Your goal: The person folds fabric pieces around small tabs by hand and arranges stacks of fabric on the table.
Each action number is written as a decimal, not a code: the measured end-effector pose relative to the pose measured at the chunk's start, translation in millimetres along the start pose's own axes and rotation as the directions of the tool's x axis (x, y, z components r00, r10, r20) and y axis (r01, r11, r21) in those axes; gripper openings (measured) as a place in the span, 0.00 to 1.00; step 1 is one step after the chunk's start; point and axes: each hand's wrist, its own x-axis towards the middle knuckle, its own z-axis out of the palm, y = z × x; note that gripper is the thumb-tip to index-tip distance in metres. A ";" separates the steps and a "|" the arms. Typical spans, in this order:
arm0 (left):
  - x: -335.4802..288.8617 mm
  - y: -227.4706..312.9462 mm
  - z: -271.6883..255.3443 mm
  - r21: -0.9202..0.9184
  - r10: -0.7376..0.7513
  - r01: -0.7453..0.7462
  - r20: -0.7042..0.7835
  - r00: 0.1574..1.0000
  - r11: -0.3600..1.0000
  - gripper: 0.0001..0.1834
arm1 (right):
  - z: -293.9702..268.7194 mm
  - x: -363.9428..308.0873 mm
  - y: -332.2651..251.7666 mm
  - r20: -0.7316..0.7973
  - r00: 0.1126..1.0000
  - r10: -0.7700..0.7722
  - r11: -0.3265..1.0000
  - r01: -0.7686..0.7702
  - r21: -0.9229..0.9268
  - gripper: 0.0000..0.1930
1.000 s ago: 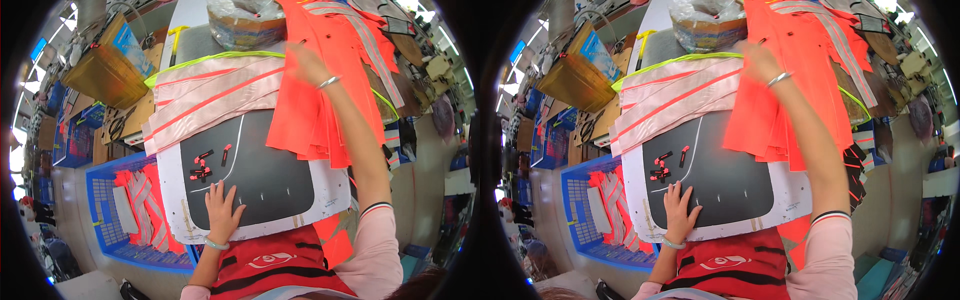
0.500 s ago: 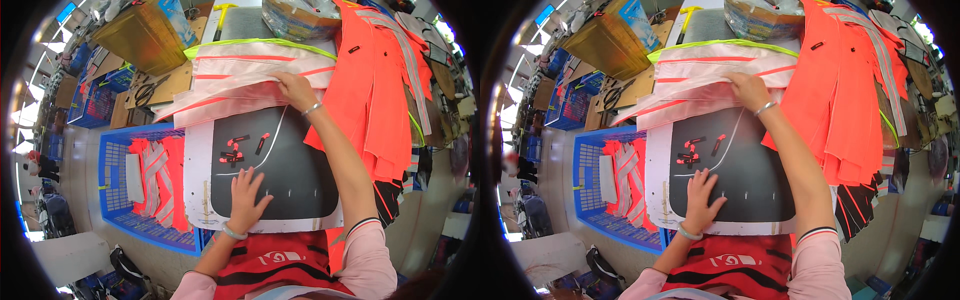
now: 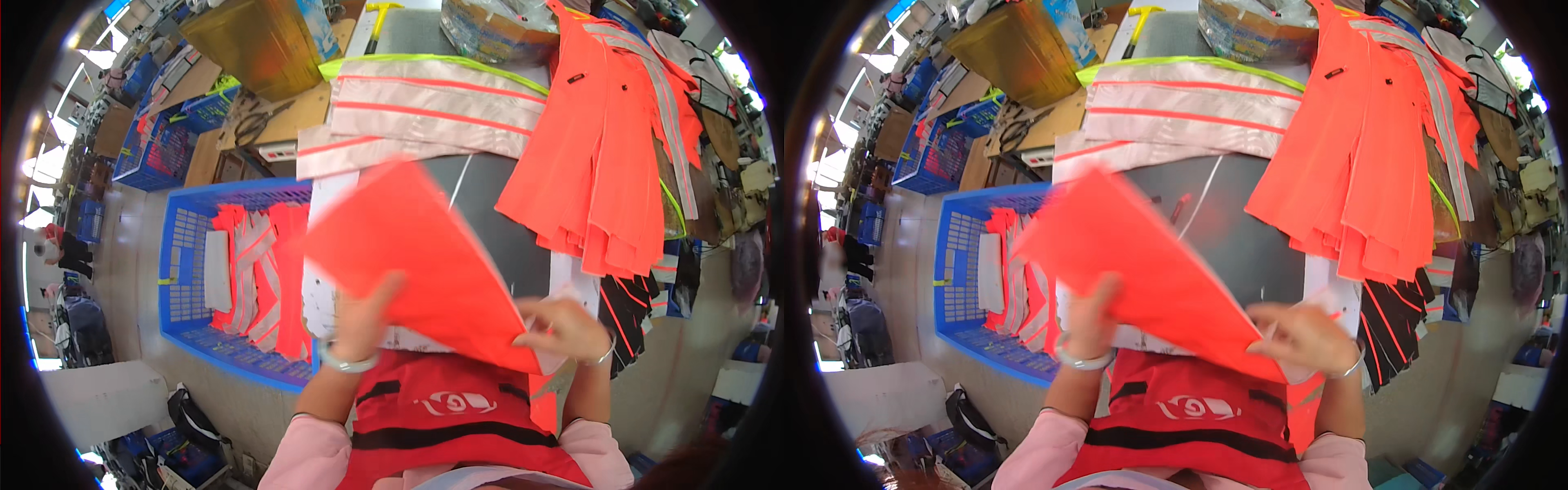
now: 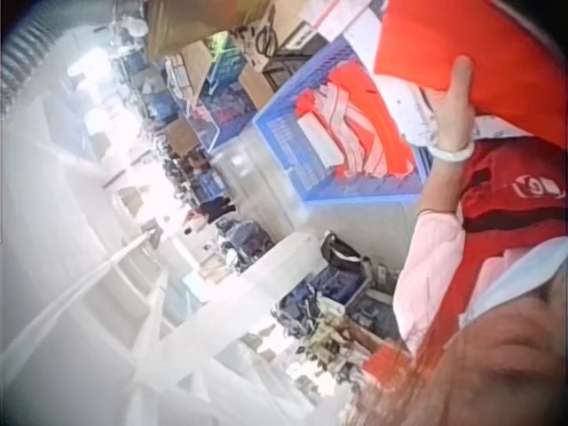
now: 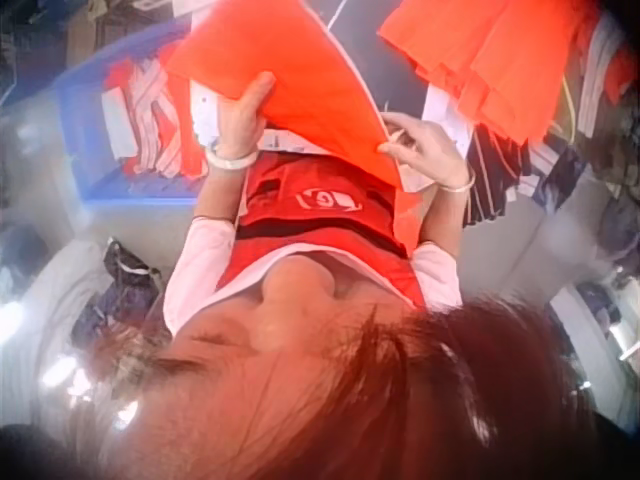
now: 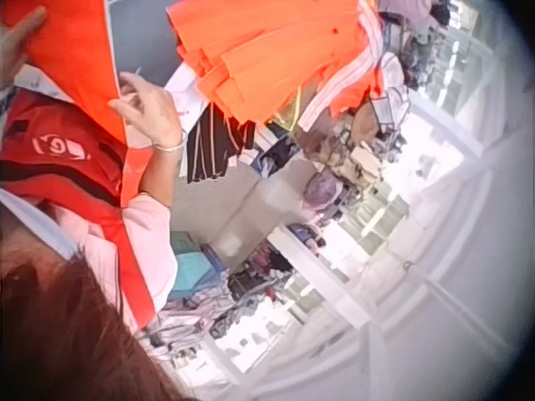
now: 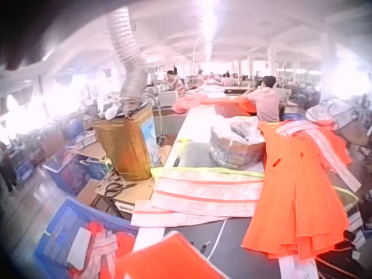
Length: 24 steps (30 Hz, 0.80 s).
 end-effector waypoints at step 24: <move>-24.8 -23.5 39.0 0.167 0.455 -0.817 0.761 0.463 0.552 0.06 | 51.4 13.1 -27.1 -0.248 0.960 -0.129 0.875 0.228 0.427 0.07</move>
